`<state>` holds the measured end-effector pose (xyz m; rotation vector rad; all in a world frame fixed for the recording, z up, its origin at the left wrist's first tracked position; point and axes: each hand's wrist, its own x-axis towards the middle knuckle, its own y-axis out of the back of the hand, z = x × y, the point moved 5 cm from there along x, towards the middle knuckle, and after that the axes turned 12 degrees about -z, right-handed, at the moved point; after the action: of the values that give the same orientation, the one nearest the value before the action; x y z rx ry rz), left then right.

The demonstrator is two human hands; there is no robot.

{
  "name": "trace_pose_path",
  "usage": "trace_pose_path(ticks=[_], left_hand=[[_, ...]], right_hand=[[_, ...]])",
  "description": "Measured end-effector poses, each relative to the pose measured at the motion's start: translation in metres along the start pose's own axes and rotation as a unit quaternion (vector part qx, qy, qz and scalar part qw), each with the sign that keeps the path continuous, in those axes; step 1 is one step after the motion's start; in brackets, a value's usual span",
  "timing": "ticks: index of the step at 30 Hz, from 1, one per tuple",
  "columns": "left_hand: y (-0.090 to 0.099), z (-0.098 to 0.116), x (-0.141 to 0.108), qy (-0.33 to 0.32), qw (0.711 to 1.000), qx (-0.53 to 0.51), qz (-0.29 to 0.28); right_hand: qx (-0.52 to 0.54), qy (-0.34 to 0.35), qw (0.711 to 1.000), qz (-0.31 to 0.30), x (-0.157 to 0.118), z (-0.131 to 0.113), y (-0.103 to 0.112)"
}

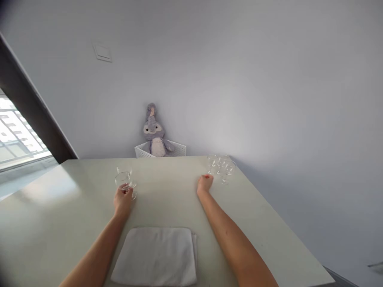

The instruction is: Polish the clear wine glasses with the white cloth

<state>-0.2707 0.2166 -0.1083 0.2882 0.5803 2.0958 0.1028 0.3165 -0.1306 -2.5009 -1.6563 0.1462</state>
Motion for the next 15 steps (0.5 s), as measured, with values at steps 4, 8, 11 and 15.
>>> trace_pose_path(ticks=[4, 8, 11, 15], left_hand=[[0.003, 0.0, -0.002, 0.005, 0.999, -0.022, 0.025], [0.007, -0.002, -0.001, 0.005, 0.999, -0.031, 0.026], [0.011, -0.004, 0.002, 0.01, 0.999, -0.032, 0.032], [0.015, -0.004, 0.004, 0.016, 0.999, -0.035, 0.036]], right_hand=[[-0.004, -0.015, 0.999, 0.045, 0.033, -0.009, 0.039], [-0.019, -0.011, 1.0, 0.022, 0.044, -0.008, 0.029], [-0.041, -0.002, 0.999, 0.002, 0.037, -0.002, 0.011], [-0.068, 0.005, 0.996, -0.058, 0.011, 0.008, -0.028]])
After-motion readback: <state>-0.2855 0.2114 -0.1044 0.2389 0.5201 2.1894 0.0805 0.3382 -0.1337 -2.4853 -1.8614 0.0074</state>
